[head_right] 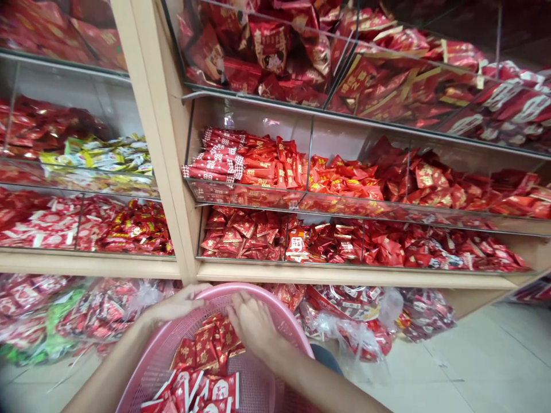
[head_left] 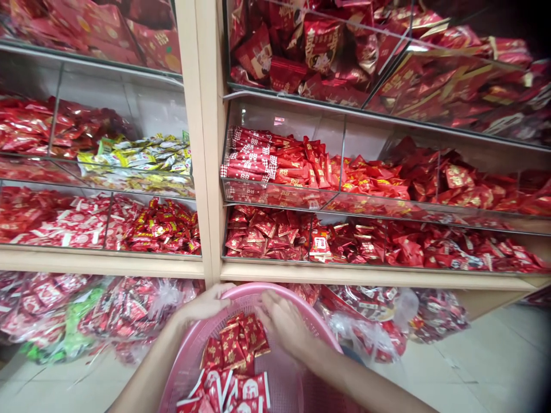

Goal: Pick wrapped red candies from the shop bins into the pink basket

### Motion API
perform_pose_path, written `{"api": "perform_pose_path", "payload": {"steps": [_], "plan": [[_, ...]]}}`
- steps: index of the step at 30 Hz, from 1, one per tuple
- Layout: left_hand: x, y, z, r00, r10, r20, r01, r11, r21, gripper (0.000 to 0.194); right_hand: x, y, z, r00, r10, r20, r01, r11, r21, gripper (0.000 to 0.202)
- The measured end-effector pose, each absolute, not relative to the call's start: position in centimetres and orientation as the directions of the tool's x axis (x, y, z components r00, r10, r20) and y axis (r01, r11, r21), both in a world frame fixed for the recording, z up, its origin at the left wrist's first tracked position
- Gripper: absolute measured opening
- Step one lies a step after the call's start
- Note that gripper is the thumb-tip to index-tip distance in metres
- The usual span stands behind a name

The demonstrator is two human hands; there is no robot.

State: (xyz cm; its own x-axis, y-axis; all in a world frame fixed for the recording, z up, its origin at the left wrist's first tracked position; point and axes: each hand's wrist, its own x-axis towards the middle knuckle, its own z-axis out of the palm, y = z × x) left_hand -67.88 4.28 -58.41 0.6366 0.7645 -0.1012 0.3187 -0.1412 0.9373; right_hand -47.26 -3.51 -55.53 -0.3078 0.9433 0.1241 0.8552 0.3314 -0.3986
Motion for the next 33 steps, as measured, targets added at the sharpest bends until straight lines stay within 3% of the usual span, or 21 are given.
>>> {"api": "perform_pose_path", "payload": {"steps": [5, 8, 12, 15, 22, 26, 29, 31, 33], "plan": [[-67.9, 4.2, -58.2, 0.638, 0.763, -0.104, 0.32, -0.14, 0.937, 0.034, -45.5, -0.5, -50.8, -0.183, 0.895, 0.406, 0.817, 0.368, -0.443, 0.02], [-67.8, 4.0, -57.9, 0.603, 0.787, -0.127, 0.354, -0.122, 0.927, 0.031, -44.3, 2.4, -48.0, -0.091, 0.867, 0.49, 0.885, 0.296, -0.361, 0.019], [-67.7, 3.9, -57.8, 0.622, 0.772, -0.13, 0.322, -0.1, 0.941, 0.031, -43.4, 6.0, -45.9, 0.04, 0.872, 0.488, 0.989, 0.034, -0.142, 0.019], [-67.8, 4.1, -58.1, 0.627, 0.77, -0.122, 0.324, -0.114, 0.939, 0.03, -43.3, 7.6, -45.7, 0.06, 0.892, 0.449, 0.998, -0.051, -0.033, 0.021], [-68.0, 4.1, -58.0, 0.638, 0.763, -0.105, 0.319, -0.139, 0.937, 0.033, -42.9, 8.2, -45.5, 0.037, 0.907, 0.419, 0.999, -0.043, 0.006, 0.022], [-67.9, 4.0, -58.0, 0.633, 0.765, -0.119, 0.298, -0.099, 0.95, 0.033, -42.0, 6.6, -45.3, 0.056, 0.862, 0.504, 0.997, -0.023, -0.071, 0.02], [-67.9, 4.2, -58.3, 0.629, 0.768, -0.122, 0.297, -0.093, 0.95, 0.033, -41.2, 4.7, -46.2, 0.018, 0.792, 0.61, 0.968, 0.138, -0.208, 0.018], [-67.9, 4.3, -58.5, 0.622, 0.774, -0.12, 0.305, -0.098, 0.947, 0.033, -40.7, 3.4, -47.0, 0.024, 0.73, 0.683, 0.894, 0.29, -0.342, 0.017], [-67.9, 4.4, -58.6, 0.631, 0.766, -0.12, 0.305, -0.104, 0.947, 0.034, -40.5, 2.4, -47.6, 0.102, 0.748, 0.656, 0.738, 0.385, -0.554, 0.017]]}}
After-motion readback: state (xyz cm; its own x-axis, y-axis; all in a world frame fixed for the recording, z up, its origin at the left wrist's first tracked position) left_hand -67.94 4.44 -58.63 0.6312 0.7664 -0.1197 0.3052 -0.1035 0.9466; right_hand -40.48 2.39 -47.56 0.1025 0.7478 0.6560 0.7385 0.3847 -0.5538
